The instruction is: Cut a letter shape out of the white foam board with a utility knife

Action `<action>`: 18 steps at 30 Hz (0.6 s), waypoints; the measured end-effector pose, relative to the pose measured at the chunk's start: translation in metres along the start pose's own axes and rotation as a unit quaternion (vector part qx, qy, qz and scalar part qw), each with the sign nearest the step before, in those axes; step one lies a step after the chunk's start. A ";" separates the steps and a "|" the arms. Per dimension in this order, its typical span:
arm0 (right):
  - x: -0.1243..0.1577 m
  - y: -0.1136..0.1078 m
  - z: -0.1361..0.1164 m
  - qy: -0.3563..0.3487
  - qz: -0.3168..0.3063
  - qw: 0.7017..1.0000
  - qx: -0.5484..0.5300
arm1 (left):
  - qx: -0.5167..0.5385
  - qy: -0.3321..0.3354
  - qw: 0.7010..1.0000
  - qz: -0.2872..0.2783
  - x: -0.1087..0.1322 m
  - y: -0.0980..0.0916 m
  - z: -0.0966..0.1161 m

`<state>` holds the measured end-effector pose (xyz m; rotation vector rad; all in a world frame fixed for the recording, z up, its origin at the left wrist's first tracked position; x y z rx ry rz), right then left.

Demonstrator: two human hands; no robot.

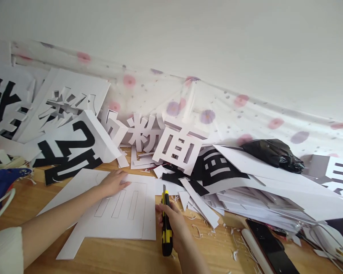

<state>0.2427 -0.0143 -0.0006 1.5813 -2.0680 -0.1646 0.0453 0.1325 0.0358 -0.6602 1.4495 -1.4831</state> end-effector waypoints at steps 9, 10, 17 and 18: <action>0.000 0.000 0.004 0.059 -0.037 0.982 -0.174 | 0.037 -0.106 0.993 -0.039 -0.007 -0.007 -0.026; 0.000 0.001 0.003 0.056 -0.040 0.980 -0.185 | 0.051 -0.107 0.991 -0.059 -0.009 -0.007 -0.029; -0.001 -0.007 -0.035 -0.073 -0.045 0.977 -0.193 | 0.124 -0.146 0.978 -0.081 -0.017 -0.013 -0.042; 0.001 -0.018 -0.047 -0.131 -0.007 0.977 -0.170 | 0.129 -0.164 0.976 -0.067 -0.018 -0.016 -0.045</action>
Point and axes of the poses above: each hand's wrist, its own x-axis away from the middle knuckle, its own y-axis out of the palm, z = x × y, the point moved 9 cm from there along -x, towards the middle knuckle, and after that the axes turned 6 degrees about -x, right-handed, at the moved point
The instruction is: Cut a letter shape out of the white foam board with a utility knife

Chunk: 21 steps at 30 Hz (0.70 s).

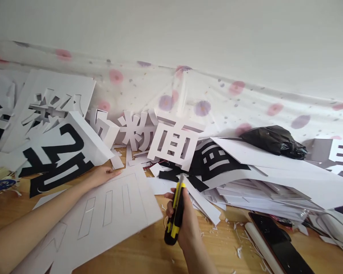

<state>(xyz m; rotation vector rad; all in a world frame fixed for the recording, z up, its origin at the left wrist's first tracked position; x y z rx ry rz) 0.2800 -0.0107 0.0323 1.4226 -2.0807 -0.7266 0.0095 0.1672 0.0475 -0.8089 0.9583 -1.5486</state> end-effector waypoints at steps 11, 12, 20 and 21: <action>0.066 0.040 -0.007 -0.424 -0.104 0.764 0.475 | 0.102 -0.050 0.991 0.070 0.000 -0.016 -0.001; 0.068 0.044 -0.003 -0.426 -0.114 0.761 0.477 | 0.109 -0.050 0.990 0.074 0.002 -0.017 -0.001; 0.063 0.045 0.000 -0.412 -0.123 0.747 0.507 | 0.180 -0.061 0.976 0.102 0.013 -0.048 -0.003; 0.062 0.048 0.004 -0.406 -0.145 0.736 0.522 | 0.188 -0.062 0.975 0.102 0.013 -0.049 -0.003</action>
Point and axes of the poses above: each hand's wrist, its own x-axis away from the middle knuckle, its own y-axis out of the palm, z = x × y, the point moved 9 cm from there along -x, towards the middle knuckle, and after that the axes turned 6 degrees about -x, right-handed, at the moved point
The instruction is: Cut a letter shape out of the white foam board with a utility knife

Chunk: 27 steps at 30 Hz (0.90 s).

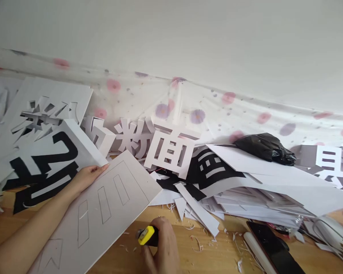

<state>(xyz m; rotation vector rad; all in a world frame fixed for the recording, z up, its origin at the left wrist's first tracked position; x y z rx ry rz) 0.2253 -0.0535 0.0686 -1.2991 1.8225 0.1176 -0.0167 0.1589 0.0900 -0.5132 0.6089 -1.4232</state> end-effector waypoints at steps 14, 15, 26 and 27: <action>-0.009 0.013 -0.003 -0.037 -0.047 0.998 0.034 | -0.016 0.034 0.999 -0.023 0.000 0.017 0.007; -0.009 0.012 -0.002 -0.033 -0.048 0.998 0.032 | -0.018 0.037 0.999 -0.022 0.000 0.017 0.008; -0.014 0.013 -0.004 -0.061 -0.067 0.995 0.030 | -0.038 0.043 0.998 -0.026 0.002 0.020 0.010; -0.015 0.012 -0.003 -0.057 -0.064 0.996 0.031 | -0.039 0.042 0.998 -0.027 0.002 0.020 0.010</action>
Point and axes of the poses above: each hand's wrist, its own x-axis away from the middle knuckle, its own y-axis out of the palm, z = x × y, the point moved 9 cm from there along -x, towards the middle knuckle, and after that the axes turned 6 degrees about -x, right-handed, at the moved point
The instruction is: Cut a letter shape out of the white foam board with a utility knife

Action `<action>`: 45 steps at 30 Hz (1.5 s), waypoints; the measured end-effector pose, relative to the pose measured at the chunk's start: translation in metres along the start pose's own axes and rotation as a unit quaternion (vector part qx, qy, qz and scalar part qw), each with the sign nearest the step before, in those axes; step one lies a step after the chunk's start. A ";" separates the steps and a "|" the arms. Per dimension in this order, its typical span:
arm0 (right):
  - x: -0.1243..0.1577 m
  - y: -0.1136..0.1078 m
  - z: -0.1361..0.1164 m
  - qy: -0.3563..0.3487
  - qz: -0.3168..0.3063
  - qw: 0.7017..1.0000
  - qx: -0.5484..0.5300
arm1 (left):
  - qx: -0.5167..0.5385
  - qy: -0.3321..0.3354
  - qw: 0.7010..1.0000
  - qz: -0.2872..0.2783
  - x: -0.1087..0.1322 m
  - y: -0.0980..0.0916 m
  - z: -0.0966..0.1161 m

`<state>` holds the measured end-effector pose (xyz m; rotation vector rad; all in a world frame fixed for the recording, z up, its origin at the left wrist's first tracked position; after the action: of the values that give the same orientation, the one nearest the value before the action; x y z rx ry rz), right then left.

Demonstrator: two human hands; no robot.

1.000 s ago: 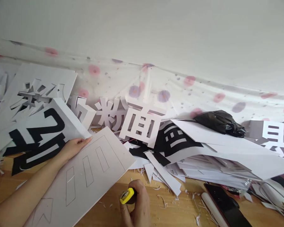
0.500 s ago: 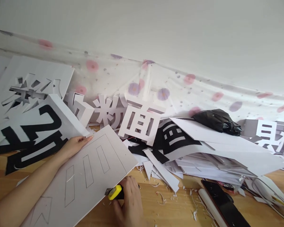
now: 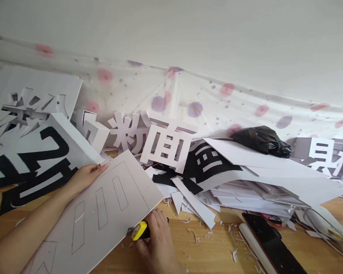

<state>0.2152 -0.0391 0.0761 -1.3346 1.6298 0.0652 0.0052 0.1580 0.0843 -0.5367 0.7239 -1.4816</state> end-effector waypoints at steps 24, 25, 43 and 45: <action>-0.002 0.000 -0.004 -0.034 -0.011 0.999 0.032 | 0.006 0.018 1.000 0.005 -0.003 0.003 0.000; -0.002 0.000 -0.003 -0.032 -0.009 0.999 0.031 | 0.004 0.018 1.000 0.005 -0.003 0.003 0.000; 0.001 -0.014 0.023 0.051 0.034 0.998 0.006 | -0.019 0.017 1.000 0.004 -0.004 0.005 -0.003; 0.001 -0.016 0.023 0.053 0.036 0.998 -0.003 | -0.021 0.018 1.000 0.003 -0.004 0.006 -0.003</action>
<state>0.2423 -0.0333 0.0719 -1.3028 1.7686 0.0424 0.0073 0.1622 0.0787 -0.5398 0.7864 -1.4767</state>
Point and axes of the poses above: each hand's wrist, its own x-axis away from the middle knuckle, its own y-axis out of the palm, z = x × y, the point moved 9 cm from there along -x, towards the middle knuckle, and after that the axes turned 6 degrees about -x, right-handed, at the moved point
